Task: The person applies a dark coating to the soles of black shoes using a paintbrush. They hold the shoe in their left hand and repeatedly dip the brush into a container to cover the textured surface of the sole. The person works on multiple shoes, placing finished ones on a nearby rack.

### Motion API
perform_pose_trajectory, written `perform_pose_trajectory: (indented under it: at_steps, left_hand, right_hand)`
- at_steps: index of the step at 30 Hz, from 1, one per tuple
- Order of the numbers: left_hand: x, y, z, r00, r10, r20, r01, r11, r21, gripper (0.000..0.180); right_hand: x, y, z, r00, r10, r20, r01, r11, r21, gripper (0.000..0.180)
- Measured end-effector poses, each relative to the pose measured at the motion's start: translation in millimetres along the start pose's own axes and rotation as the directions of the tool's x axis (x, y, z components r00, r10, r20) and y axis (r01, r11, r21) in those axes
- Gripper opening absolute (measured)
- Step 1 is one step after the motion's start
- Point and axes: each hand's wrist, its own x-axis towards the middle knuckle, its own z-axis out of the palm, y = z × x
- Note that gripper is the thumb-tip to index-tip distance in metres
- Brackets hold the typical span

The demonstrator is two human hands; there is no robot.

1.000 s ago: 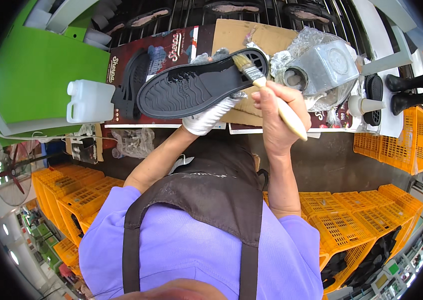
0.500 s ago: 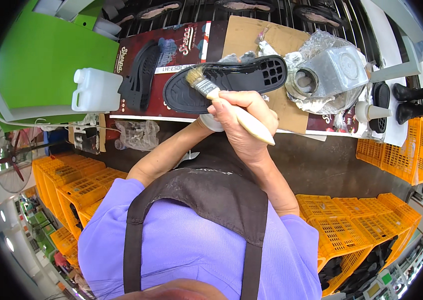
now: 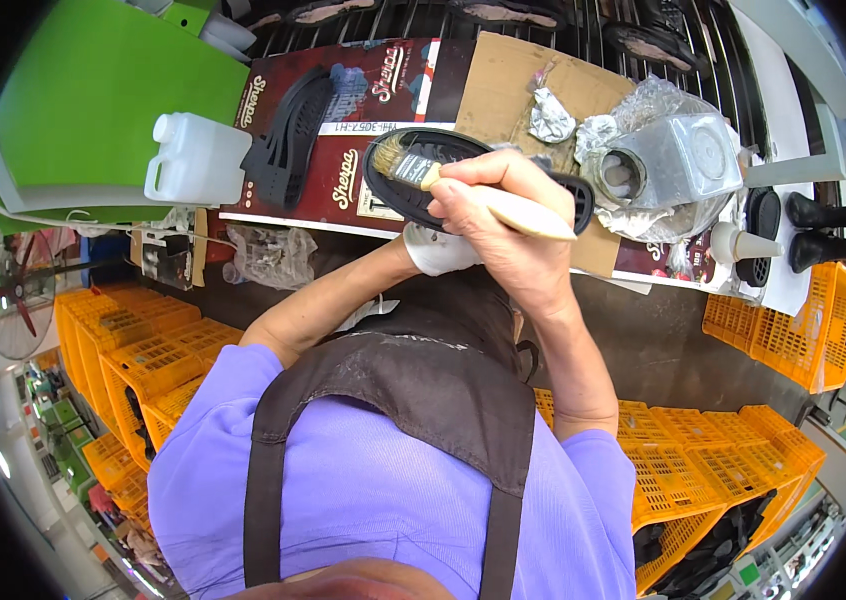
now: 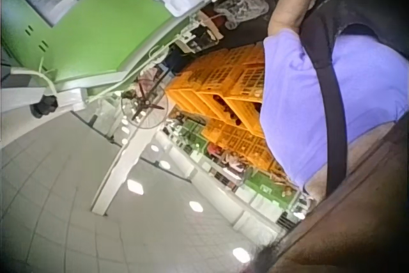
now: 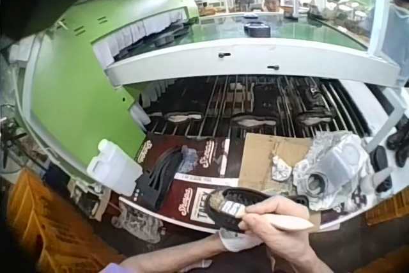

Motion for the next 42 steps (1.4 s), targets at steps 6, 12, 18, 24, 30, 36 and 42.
perform_pose_trajectory:
  at_steps: [6,12,18,24,30,36,42]
  left_hand:
    - [-4,1,-9,0.966,0.181,0.185,-0.221,0.949,0.226,0.03]
    - [-6,15,-33,0.854,-0.013,0.521,-0.086,0.982,0.166,0.042]
    - [-12,4,-51,0.71,-0.278,0.647,0.272,0.956,0.111,0.041]
    - [-31,1,-55,0.883,-0.247,0.399,0.4,0.84,-0.366,0.053]
    - [-38,4,-57,0.911,-0.236,0.338,0.409,0.622,-0.668,0.06]
    - [-50,-10,-51,0.924,-0.262,0.278,0.375,0.489,-0.787,0.061]
    - [-49,-8,-44,0.909,-0.294,0.295,0.409,0.501,-0.762,0.066]
  right_hand:
    - [18,-2,-19,0.987,0.079,0.143,-0.082,0.996,0.017,0.014]
    - [34,5,-38,0.964,0.146,0.22,-0.147,0.989,-0.015,0.015]
    - [40,19,-44,0.973,0.198,0.118,-0.2,0.98,0.004,0.014]
    - [37,25,-42,0.97,0.239,0.035,-0.241,0.968,0.063,0.015]
    - [23,23,-37,0.952,0.291,0.09,-0.3,0.948,0.107,0.016]
    - [28,25,-49,0.889,0.361,0.282,-0.405,0.907,0.116,0.017]
    - [28,47,-49,0.96,0.259,-0.109,-0.22,0.935,0.279,0.014]
